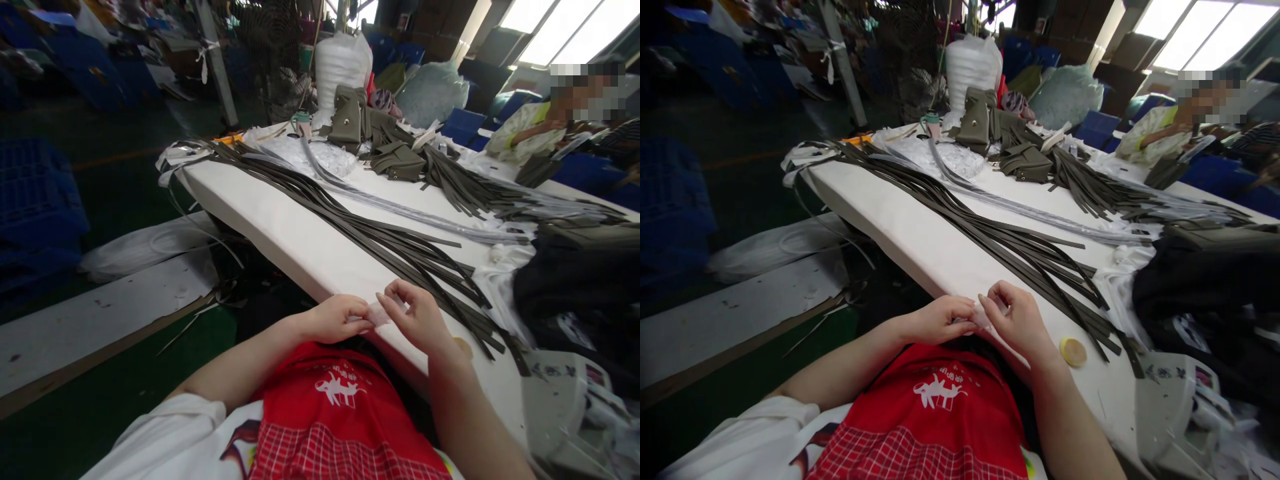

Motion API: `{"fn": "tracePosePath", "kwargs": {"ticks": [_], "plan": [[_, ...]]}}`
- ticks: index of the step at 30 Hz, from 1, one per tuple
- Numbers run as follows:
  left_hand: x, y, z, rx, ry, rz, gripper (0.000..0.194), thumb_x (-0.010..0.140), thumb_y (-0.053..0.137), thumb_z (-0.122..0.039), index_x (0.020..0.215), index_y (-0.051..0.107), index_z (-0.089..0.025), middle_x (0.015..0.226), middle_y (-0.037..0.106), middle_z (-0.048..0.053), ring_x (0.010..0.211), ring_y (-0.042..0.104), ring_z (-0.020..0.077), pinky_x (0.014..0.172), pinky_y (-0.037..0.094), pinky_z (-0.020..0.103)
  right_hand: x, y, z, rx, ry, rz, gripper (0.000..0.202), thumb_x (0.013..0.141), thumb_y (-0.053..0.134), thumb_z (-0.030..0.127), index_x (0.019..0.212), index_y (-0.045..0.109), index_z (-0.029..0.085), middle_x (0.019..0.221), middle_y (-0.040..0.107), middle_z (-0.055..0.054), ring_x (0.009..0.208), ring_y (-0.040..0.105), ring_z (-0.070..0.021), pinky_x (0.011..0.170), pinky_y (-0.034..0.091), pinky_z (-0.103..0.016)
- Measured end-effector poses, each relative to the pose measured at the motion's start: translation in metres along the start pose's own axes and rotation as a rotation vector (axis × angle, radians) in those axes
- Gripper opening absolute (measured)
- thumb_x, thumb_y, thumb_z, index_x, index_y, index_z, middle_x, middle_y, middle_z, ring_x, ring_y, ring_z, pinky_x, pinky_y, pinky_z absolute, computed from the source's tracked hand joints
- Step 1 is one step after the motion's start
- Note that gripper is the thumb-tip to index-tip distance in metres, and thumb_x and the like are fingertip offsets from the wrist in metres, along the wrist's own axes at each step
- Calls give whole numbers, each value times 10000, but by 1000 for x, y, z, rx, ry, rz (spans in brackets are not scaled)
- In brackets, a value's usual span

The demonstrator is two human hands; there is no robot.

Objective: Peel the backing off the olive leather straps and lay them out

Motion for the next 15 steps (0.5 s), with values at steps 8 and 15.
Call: {"fn": "tracePosePath", "kwargs": {"ticks": [8, 15], "plan": [[-5, -7, 5, -143, -7, -134, 278, 941, 545, -321, 888, 732, -123, 890, 691, 81, 844, 638, 159, 827, 488, 258, -6, 3, -16, 200, -26, -130, 180, 875, 641, 321, 748, 661, 195, 715, 652, -18, 671, 574, -151, 644, 455, -265], [-4, -5, -8, -198, -10, -138, 303, 934, 549, -356, 879, 742, -128, 900, 687, 80, 789, 632, 143, 799, 508, 248, -5, 6, -10, 236, -89, -42, 137, 870, 639, 290, 786, 666, 184, 720, 643, -18, 670, 575, -146, 630, 461, -257]]}}
Point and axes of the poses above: each hand's wrist, its own x-axis towards the middle knuckle, its own y-axis out of the palm, z = x × y, the point moved 1 cm from there along x, towards the middle knuckle
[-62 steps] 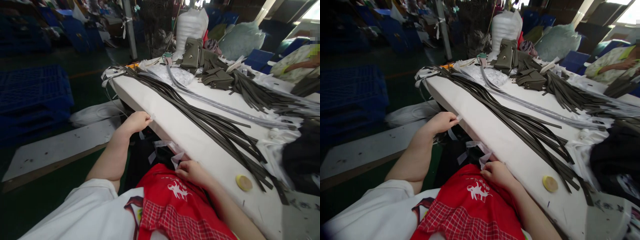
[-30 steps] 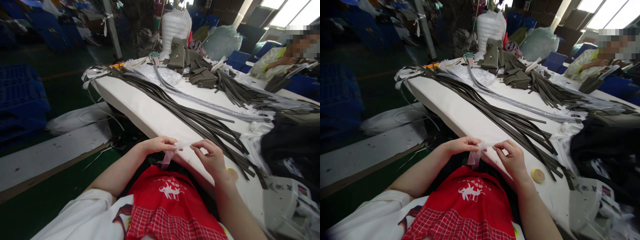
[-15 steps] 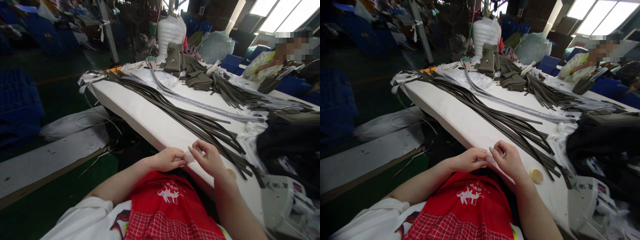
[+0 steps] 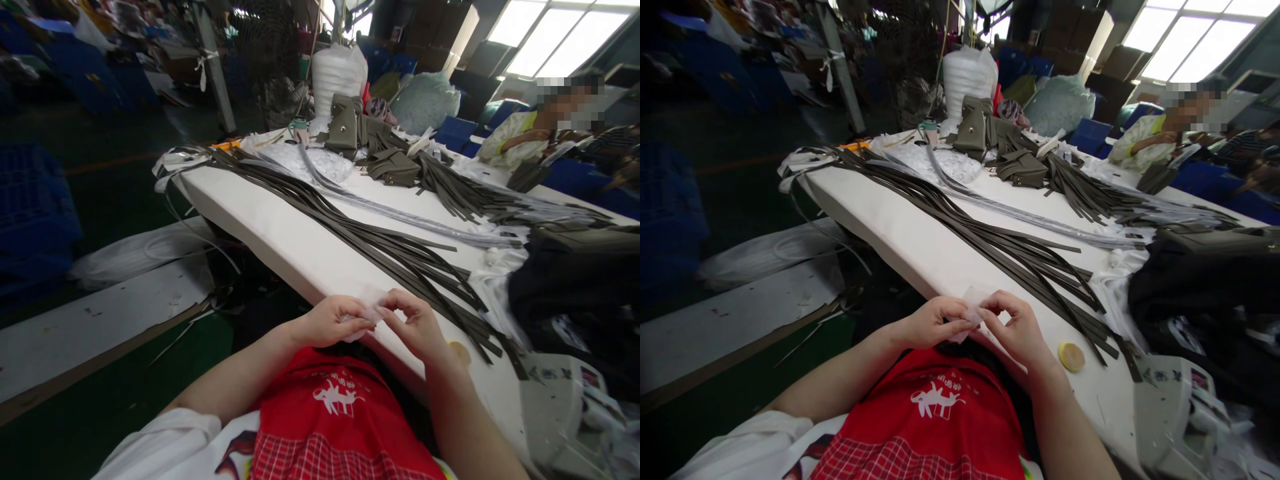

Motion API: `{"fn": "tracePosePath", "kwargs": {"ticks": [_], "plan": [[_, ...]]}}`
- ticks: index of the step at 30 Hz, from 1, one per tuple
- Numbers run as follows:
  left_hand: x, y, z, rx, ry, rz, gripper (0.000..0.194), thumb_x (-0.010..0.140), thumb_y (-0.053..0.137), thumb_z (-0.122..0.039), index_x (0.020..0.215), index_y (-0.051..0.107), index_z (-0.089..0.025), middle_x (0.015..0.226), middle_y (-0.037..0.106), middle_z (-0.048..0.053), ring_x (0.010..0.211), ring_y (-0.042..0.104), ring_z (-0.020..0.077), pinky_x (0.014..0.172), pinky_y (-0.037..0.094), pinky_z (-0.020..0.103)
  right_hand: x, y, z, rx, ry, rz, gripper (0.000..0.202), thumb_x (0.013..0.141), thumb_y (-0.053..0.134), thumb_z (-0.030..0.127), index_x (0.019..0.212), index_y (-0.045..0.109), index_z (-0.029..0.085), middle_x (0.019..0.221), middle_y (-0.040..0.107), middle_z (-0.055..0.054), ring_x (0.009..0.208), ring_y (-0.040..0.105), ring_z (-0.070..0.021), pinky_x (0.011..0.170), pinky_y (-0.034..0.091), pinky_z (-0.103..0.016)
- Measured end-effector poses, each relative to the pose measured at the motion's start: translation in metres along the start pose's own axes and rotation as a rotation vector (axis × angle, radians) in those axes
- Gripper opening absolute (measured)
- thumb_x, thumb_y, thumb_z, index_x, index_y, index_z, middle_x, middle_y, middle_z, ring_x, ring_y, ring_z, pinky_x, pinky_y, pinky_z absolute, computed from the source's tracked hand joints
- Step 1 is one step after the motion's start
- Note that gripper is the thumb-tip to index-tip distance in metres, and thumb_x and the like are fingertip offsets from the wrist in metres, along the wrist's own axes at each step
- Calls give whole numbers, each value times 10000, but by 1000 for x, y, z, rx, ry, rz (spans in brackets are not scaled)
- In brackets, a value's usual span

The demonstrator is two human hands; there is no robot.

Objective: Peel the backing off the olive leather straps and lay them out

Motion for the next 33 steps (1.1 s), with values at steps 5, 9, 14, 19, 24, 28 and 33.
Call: {"fn": "tracePosePath", "kwargs": {"ticks": [5, 9, 14, 19, 24, 28, 33], "plan": [[-1, 0, -6, 86, 10, 73, 314, 938, 525, -330, 777, 709, -133, 767, 669, 54, 729, 603, 132, 771, 496, 235, -1, 3, 3, -24, 30, -4, 150, 849, 648, 276, 739, 690, 183, 689, 659, -24, 657, 588, -150, 596, 462, -246], [0, 0, -6, 70, 47, 106, 273, 918, 550, -321, 779, 700, -139, 839, 680, 73, 799, 622, 152, 800, 485, 241, -1, 9, 6, -12, 85, -62, 229, 814, 667, 267, 607, 614, 185, 580, 609, 4, 553, 527, -121, 526, 416, -228], [2, 9, 1, 54, -7, 142, 339, 925, 524, -328, 692, 670, -129, 672, 613, 27, 633, 544, 115, 639, 442, 206, 2, 17, 1, -19, 105, -120, 263, 768, 696, 275, 562, 558, 189, 559, 575, 18, 533, 493, -109, 508, 383, -225], [4, 13, 19, 62, -127, 110, 371, 945, 493, -374, 729, 671, -130, 661, 618, 20, 626, 548, 117, 633, 430, 210, 13, 12, -16, -47, 80, -20, 231, 794, 672, 312, 619, 587, 186, 608, 607, 12, 580, 534, -119, 562, 425, -228], [6, 3, 40, 153, -259, 45, 389, 930, 493, -401, 682, 626, -133, 666, 601, 20, 627, 526, 118, 599, 395, 211, 57, -35, -82, -316, 305, 45, 295, 905, 524, 426, 844, 695, 193, 746, 694, -12, 708, 638, -160, 654, 494, -252], [5, -8, 54, 165, -347, 12, 391, 912, 503, -431, 661, 588, -144, 658, 584, 12, 640, 511, 122, 607, 390, 215, 100, -101, -158, -558, 468, -112, 247, 874, 521, 270, 1005, 704, 168, 978, 722, -97, 909, 657, -237, 863, 489, -363], [5, -15, 68, 192, -425, -21, 350, 855, 564, -432, 639, 566, -157, 674, 567, -2, 668, 482, 129, 629, 391, 222, 141, -144, -226, -721, 506, -78, 599, 716, 515, 33, 1305, 582, 112, 1368, 567, -160, 1283, 505, -254, 1092, 340, -343]]}}
Point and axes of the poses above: each hand's wrist, its own x-axis towards the middle knuckle, its own y-axis out of the palm, z = x × y, the point moved 1 cm from there along x, towards the middle knuckle
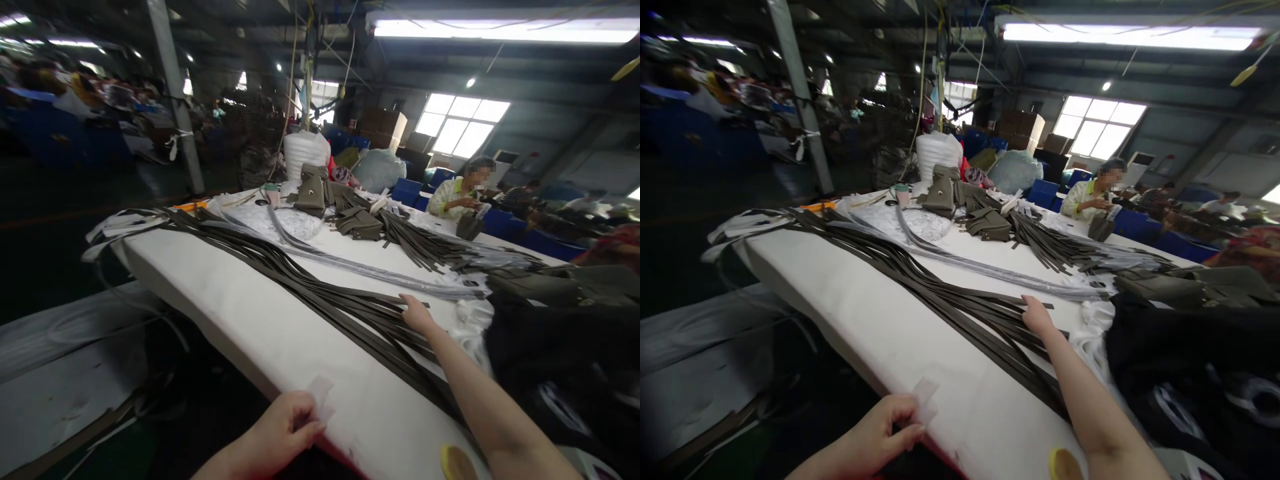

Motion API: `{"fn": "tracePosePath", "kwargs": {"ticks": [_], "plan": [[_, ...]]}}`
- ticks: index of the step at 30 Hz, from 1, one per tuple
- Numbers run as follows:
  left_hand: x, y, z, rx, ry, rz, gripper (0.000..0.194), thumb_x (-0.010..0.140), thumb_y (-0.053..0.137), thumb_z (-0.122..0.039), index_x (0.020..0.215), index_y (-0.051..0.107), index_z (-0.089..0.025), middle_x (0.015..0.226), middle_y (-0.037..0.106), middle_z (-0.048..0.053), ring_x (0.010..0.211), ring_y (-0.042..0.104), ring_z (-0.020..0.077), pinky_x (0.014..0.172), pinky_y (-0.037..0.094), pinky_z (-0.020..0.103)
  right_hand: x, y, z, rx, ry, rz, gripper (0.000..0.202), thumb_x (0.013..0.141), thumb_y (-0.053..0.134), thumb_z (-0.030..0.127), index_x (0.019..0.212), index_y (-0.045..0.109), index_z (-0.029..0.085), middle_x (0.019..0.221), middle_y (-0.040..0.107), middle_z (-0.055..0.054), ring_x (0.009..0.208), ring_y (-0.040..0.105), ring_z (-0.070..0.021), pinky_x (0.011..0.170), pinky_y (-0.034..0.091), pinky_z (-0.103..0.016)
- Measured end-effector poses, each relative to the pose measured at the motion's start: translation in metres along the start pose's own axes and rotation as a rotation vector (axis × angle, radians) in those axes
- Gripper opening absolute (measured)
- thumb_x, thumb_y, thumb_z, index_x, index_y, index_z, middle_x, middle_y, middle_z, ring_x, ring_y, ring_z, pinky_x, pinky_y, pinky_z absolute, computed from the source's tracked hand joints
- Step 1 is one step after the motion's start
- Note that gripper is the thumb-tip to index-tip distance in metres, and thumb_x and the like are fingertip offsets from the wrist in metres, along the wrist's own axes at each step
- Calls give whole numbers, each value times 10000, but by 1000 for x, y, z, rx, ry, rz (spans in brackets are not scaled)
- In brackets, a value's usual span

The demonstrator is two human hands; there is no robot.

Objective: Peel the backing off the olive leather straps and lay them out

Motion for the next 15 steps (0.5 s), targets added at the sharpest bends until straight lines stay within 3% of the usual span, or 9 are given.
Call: {"fn": "tracePosePath", "kwargs": {"ticks": [3, 8, 12, 15], "plan": [[4, 1, 3, -6, -57, -13, 319, 824, 589, -408, 625, 529, -166, 683, 540, -15, 676, 473, 129, 617, 380, 221, 30, 16, -3, -66, -40, 80, 666, 678, 507, -4, 1328, 571, 123, 1340, 603, -140, 1252, 545, -233, 1053, 374, -298], [9, 5, 2, -58, -115, 3, 296, 791, 593, -370, 615, 458, -174, 669, 485, -28, 635, 451, 114, 577, 343, 224, 57, 29, 3, -185, -100, 175, 522, 724, 567, 65, 1239, 629, 128, 1179, 692, -138, 1096, 638, -255, 922, 438, -302], [13, 9, 0, -64, -107, 13, 291, 783, 600, -362, 610, 458, -175, 647, 456, -33, 617, 427, 108, 556, 326, 220, 54, 13, -3, -256, -149, 230, 253, 816, 600, 229, 1033, 706, 154, 1056, 722, -136, 993, 651, -273, 811, 437, -307], [14, 12, -3, -56, -89, 29, 322, 806, 591, -395, 607, 466, -175, 646, 457, -28, 615, 412, 108, 546, 331, 213, 42, -10, -12, -283, -157, 267, 257, 870, 577, 377, 940, 710, 168, 952, 731, -126, 892, 649, -260, 723, 416, -302]]}}
Point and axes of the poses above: each hand's wrist, its own x-axis towards the middle knuckle, its own y-axis out of the palm, z = x × y, the point moved 1 cm from there along x, towards the middle knuckle
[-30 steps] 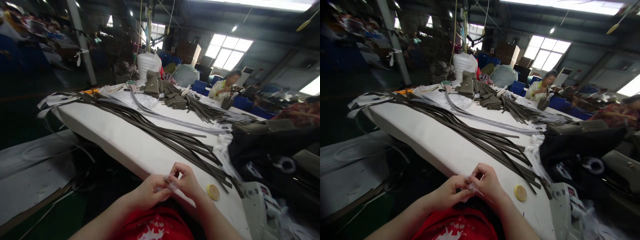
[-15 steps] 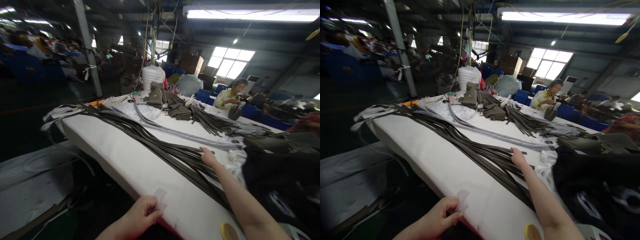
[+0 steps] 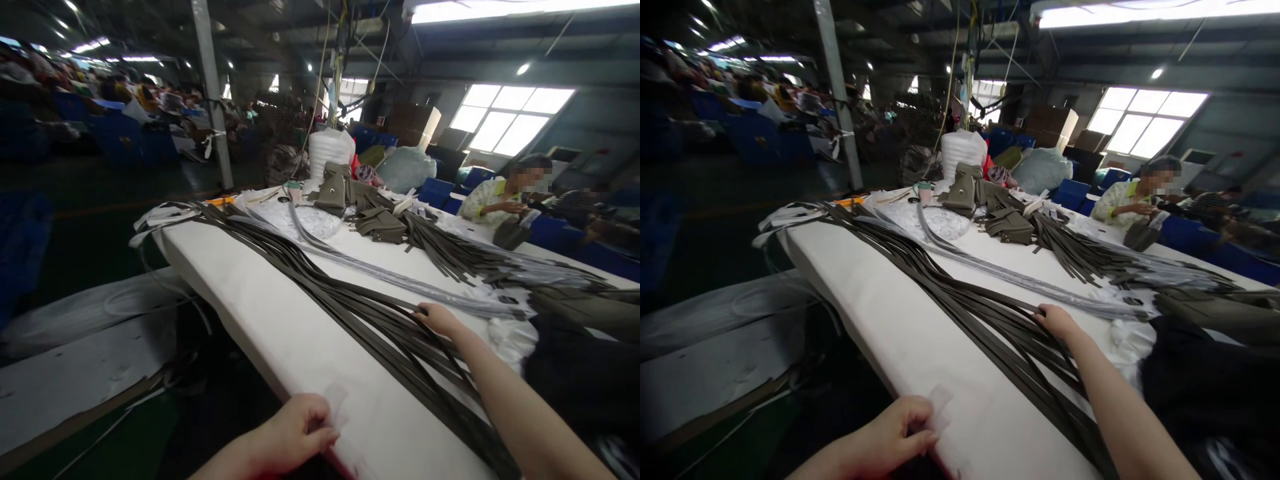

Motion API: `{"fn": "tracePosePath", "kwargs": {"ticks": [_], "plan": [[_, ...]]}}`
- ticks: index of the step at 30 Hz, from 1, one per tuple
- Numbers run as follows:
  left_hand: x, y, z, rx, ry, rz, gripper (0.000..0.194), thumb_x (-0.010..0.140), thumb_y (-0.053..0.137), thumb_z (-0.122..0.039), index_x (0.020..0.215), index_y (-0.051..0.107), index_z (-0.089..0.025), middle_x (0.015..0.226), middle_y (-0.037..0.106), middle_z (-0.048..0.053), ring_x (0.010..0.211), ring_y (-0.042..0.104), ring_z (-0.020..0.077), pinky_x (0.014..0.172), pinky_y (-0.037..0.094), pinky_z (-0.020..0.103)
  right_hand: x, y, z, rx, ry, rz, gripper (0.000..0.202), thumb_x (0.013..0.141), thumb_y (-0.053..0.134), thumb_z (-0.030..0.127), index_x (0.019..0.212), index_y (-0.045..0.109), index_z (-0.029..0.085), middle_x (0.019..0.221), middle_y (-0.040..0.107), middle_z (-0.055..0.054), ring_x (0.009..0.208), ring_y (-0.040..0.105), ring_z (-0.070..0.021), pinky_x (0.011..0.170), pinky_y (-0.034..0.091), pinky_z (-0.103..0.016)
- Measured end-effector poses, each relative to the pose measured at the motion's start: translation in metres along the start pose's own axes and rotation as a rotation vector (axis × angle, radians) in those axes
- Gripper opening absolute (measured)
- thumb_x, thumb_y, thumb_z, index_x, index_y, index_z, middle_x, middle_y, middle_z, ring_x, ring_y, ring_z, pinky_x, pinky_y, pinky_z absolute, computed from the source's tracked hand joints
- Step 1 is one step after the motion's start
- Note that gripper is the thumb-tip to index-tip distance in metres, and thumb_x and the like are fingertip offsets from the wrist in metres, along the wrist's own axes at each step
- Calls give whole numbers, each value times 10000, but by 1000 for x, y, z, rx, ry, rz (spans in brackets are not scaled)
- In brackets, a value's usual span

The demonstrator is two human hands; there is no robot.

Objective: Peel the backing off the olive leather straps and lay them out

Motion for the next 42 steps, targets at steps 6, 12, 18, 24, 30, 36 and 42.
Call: {"fn": "tracePosePath", "kwargs": {"ticks": [6, 12, 18, 24, 30, 36, 42], "plan": [[2, 8, -2, 24, 47, 57, 367, 839, 574, -457, 625, 488, -172, 654, 482, -23, 621, 416, 112, 561, 353, 211, -42, -22, -26, -12, 105, 71, 289, 816, 647, 449, 855, 708, 169, 820, 716, -111, 801, 643, -238, 649, 399, -287], [-2, 17, 4, 55, 101, 87, 395, 888, 516, -471, 661, 580, -154, 685, 543, 4, 662, 455, 127, 612, 390, 212, -81, -6, -41, 83, 285, 228, 332, 726, 739, 451, 777, 701, 125, 699, 694, -105, 633, 650, -209, 572, 469, -284], [-11, 18, 1, 80, 113, 83, 436, 891, 513, -514, 695, 627, -142, 714, 586, 18, 666, 488, 127, 599, 393, 207, -112, 14, -32, 227, 372, 325, 339, 548, 858, 374, 692, 684, 121, 503, 599, -22, 429, 563, -166, 446, 472, -287], [-20, 12, -9, 71, 152, 42, 409, 884, 535, -483, 689, 630, -136, 682, 592, 12, 638, 496, 120, 598, 387, 212, -135, -25, -21, 537, 291, 285, 337, 640, 788, 435, 723, 698, 121, 635, 675, -73, 482, 534, -126, 420, 414, -227], [-25, 12, -16, 45, 242, 16, 427, 899, 522, -485, 683, 634, -134, 651, 576, 8, 627, 489, 116, 589, 384, 211, -172, -62, 21, 924, 83, 237, 569, 742, 581, 662, 987, 665, 155, 876, 712, -89, 408, 375, -51, 432, 402, -222], [-42, 9, -31, 48, 346, -85, 369, 900, 547, -417, 663, 604, -140, 657, 573, 10, 641, 509, 116, 620, 405, 221, -219, -61, 115, 1375, -213, 514, 479, 647, 764, 570, 900, 675, 173, 751, 700, -43, 345, 347, -25, 404, 369, -219], [-60, 2, -39, 35, 418, -190, 312, 910, 542, -369, 729, 647, -137, 742, 634, 46, 693, 563, 132, 661, 439, 231, -239, -53, 189, 1596, -267, -80, 323, 791, 725, 493, 967, 684, 226, 774, 687, -20, 576, 617, -132, 604, 529, -295]]}}
Point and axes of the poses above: each hand's wrist, its own x-axis towards the middle knuckle, its own y-axis out of the palm, z = x × y, the point moved 1 cm from there along x, towards the middle knuckle
